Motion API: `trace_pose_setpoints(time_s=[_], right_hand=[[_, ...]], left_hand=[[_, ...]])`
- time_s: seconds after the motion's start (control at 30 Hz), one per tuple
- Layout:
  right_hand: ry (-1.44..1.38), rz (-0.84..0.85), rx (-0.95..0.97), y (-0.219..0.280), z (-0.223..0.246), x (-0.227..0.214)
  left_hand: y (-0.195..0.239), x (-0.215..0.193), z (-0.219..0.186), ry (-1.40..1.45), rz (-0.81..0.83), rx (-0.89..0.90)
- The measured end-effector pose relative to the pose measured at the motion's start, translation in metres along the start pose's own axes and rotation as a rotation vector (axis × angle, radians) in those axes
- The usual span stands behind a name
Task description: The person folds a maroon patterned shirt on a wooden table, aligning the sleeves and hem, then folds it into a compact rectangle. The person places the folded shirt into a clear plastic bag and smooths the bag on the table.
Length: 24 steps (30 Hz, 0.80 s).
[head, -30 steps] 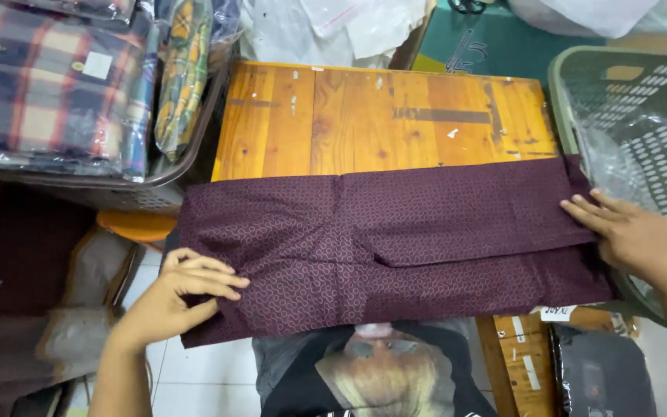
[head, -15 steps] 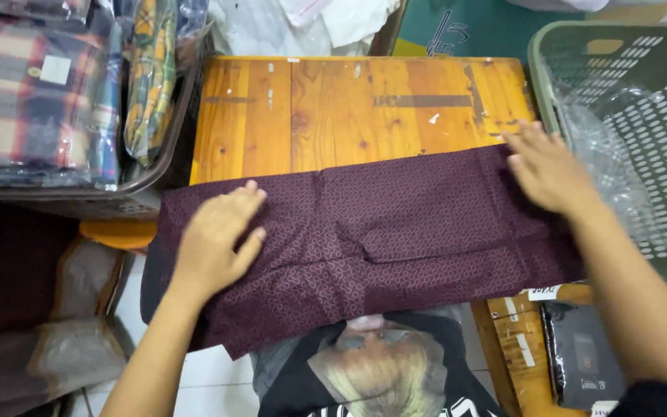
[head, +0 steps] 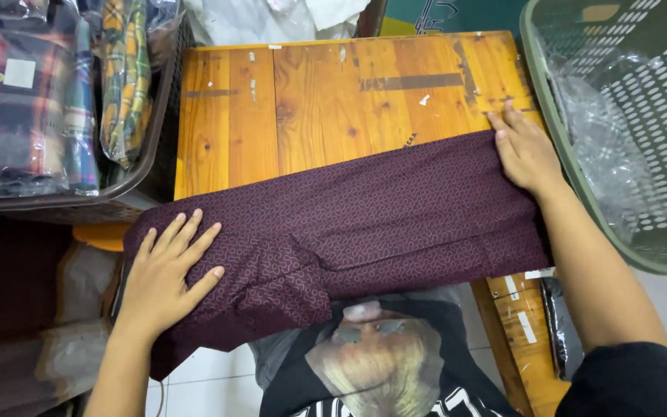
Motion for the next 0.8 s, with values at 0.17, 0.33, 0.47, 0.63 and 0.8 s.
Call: trace_pose_setpoints(time_s=[0.17,0.33,0.47,0.63,0.8], right_hand=[[-0.063,-0.289,-0.119,-0.001,-0.021,-0.027],[-0.747,0.019,0.047,0.007,-0.016,-0.082],[-0.321,0.189,0.140,0.003,-0.038,-0.092],[0.372,-0.085,0.294,0.012,-0.069,-0.103],[0.450,-0.540,0.042,0.023,-0.037,-0.102]], left_hand=[[-0.001,0.002,0.001,0.043,0.005,-0.018],[-0.002,0.002,0.001,0.115,-0.069,0.024],[-0.002,-0.001,-0.002,0.127,-0.046,0.017],[-0.002,-0.005,-0.002,0.164,-0.021,-0.021],[-0.001,-0.002,0.001,0.129,-0.037,-0.007]])
Point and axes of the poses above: each hand's wrist, its own y-axis away from the middle knuckle, its own x-axis out of the palm, z = x × y, the point moved 3 cm from there along -y, towards the middle knuckle, and after that the axes turned 6 degrees about -x, right-handed, at the moved point
